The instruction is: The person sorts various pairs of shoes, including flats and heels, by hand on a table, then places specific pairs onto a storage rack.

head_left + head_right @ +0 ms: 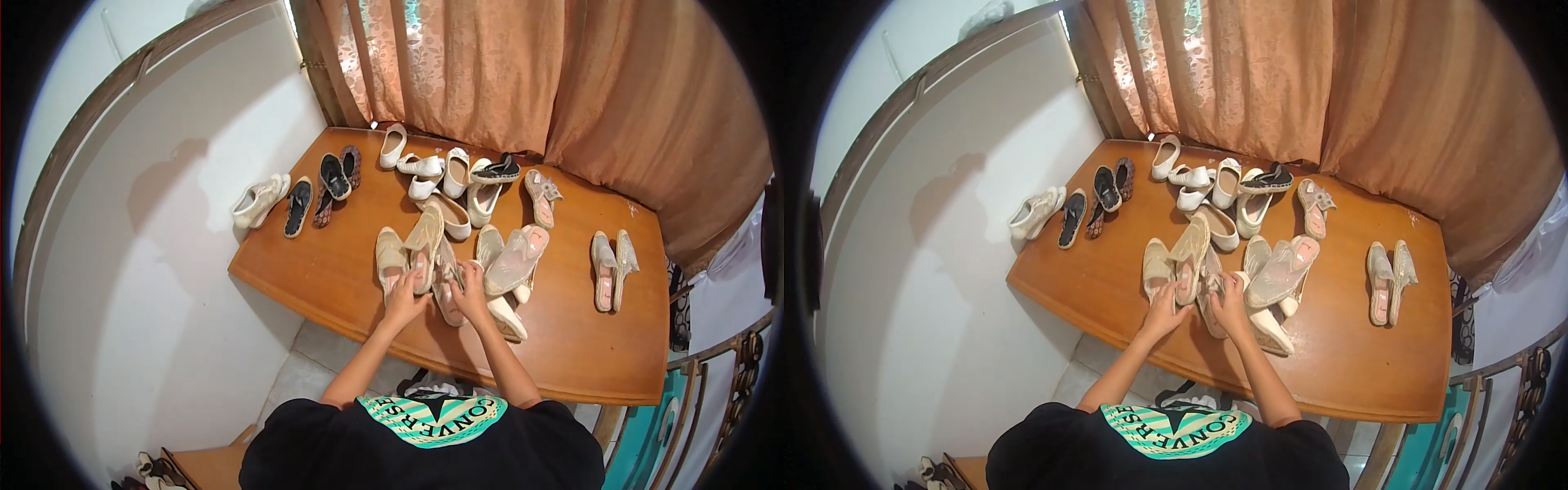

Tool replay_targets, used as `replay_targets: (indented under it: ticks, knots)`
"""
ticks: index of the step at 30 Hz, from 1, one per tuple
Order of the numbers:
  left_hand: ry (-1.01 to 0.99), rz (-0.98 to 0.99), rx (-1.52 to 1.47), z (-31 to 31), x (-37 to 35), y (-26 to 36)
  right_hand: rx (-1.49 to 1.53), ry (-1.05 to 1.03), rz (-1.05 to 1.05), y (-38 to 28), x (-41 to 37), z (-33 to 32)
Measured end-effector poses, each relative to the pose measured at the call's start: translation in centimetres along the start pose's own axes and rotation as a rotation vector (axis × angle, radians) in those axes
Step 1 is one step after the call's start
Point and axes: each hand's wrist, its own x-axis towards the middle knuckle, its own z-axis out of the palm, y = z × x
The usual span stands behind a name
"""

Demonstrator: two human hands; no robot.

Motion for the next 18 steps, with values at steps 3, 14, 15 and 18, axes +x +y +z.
replay_targets:
  ticks: [3, 14, 15, 18]
  knots:
    - [-0.189, -0.122, -0.013, 1.6, 2.4, -1.5, -0.073, -0.113, 0.097, 2.0, 2.9, 0.4]
    - [-0.464, -0.156, -0.035, 1.6, 4.9, -0.8, -0.35, -0.149, 0.25, 8.3, 10.9, 4.2]
    - [-0.467, -0.154, -0.036, 1.7, 4.9, -1.0, -0.355, -0.114, 0.239, 8.2, 11.1, 4.4]
    - [-0.405, -0.029, 0.061, 1.1, 5.4, -1.1, -0.377, -0.205, 0.368, 7.8, 11.8, 4.2]
